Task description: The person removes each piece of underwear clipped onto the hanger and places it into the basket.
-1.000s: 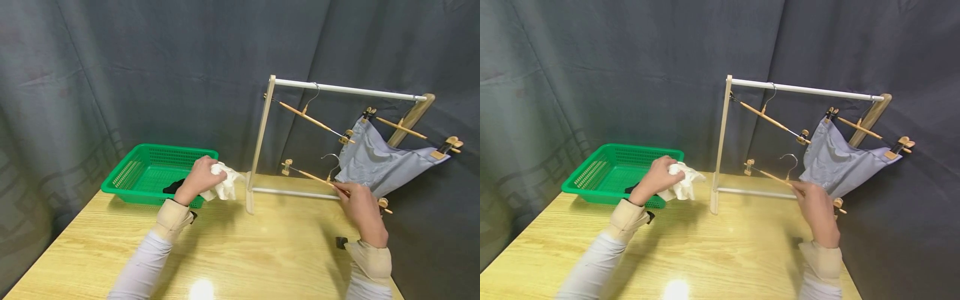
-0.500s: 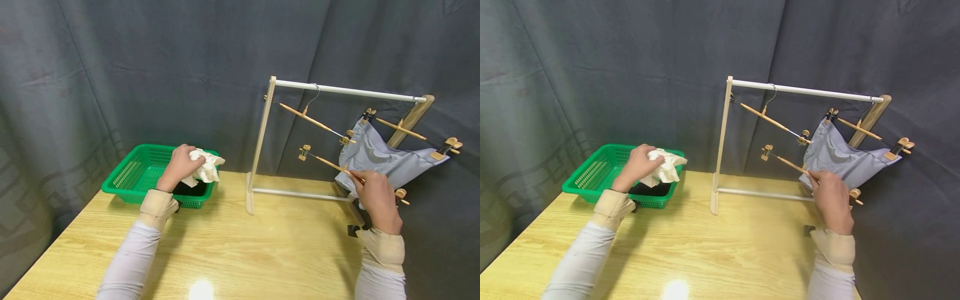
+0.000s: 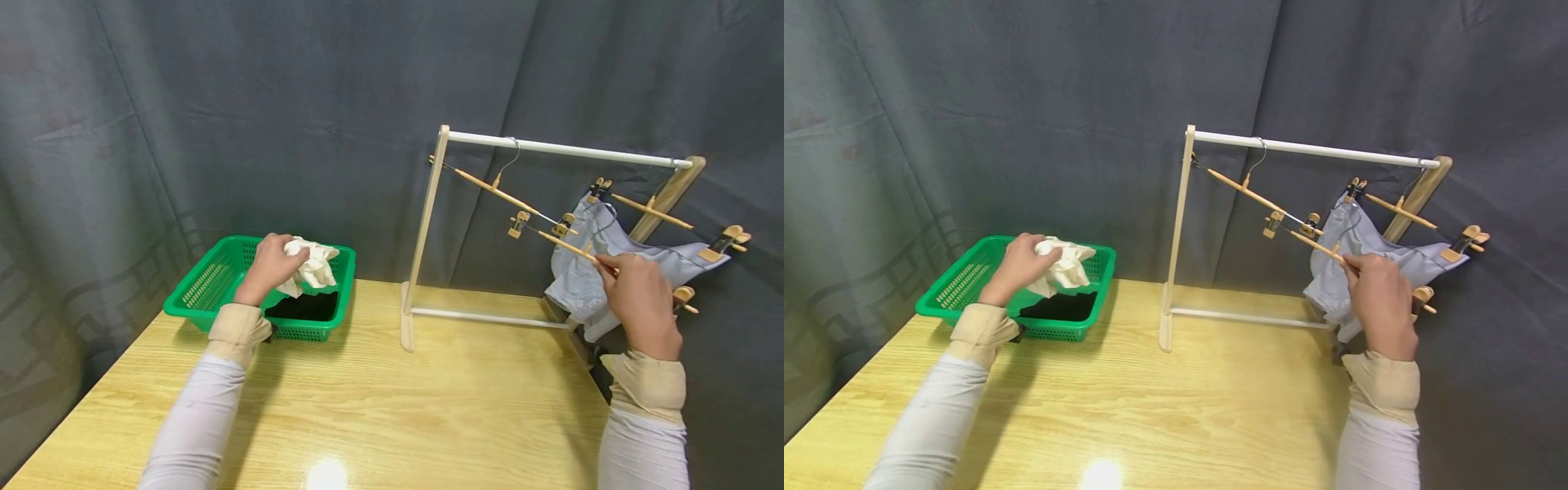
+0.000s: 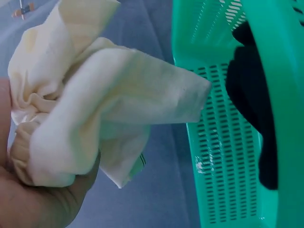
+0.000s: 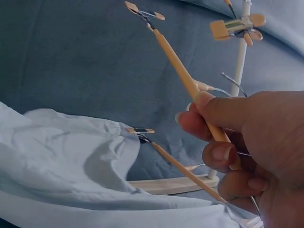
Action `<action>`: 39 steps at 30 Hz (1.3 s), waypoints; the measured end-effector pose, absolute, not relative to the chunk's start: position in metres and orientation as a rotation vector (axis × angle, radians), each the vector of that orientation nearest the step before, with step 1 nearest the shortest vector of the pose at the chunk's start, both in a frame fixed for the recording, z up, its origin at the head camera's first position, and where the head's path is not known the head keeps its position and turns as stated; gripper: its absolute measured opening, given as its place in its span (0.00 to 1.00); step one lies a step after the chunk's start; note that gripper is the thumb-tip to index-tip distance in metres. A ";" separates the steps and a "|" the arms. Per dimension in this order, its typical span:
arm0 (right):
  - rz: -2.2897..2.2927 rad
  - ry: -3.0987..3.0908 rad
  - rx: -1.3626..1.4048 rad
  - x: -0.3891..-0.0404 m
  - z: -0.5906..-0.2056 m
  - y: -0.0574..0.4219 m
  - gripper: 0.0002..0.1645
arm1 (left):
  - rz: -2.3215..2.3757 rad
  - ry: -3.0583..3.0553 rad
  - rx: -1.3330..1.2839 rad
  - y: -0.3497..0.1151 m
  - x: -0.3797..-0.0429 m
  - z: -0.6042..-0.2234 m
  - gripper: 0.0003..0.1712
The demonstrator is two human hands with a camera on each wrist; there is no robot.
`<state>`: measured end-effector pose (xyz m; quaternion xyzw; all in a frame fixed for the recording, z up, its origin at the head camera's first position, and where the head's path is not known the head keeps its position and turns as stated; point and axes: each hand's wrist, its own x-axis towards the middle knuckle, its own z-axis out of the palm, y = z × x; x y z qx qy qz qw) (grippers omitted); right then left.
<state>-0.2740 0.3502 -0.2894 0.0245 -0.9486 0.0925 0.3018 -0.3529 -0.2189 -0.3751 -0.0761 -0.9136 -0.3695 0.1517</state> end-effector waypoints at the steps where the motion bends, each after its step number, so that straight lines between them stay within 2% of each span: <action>1: 0.239 -2.507 0.060 -0.275 -0.286 0.351 0.15 | -1.055 -2.632 -0.213 -0.221 -0.354 -0.376 0.34; 23: 0.107 -2.404 0.012 -0.311 -0.224 0.340 0.15 | -0.992 -2.786 -0.163 -0.249 -0.376 -0.391 0.34; 39: 0.047 -2.467 0.055 -0.333 -0.210 0.329 0.11 | -0.985 -3.049 -0.064 -0.259 -0.384 -0.390 0.32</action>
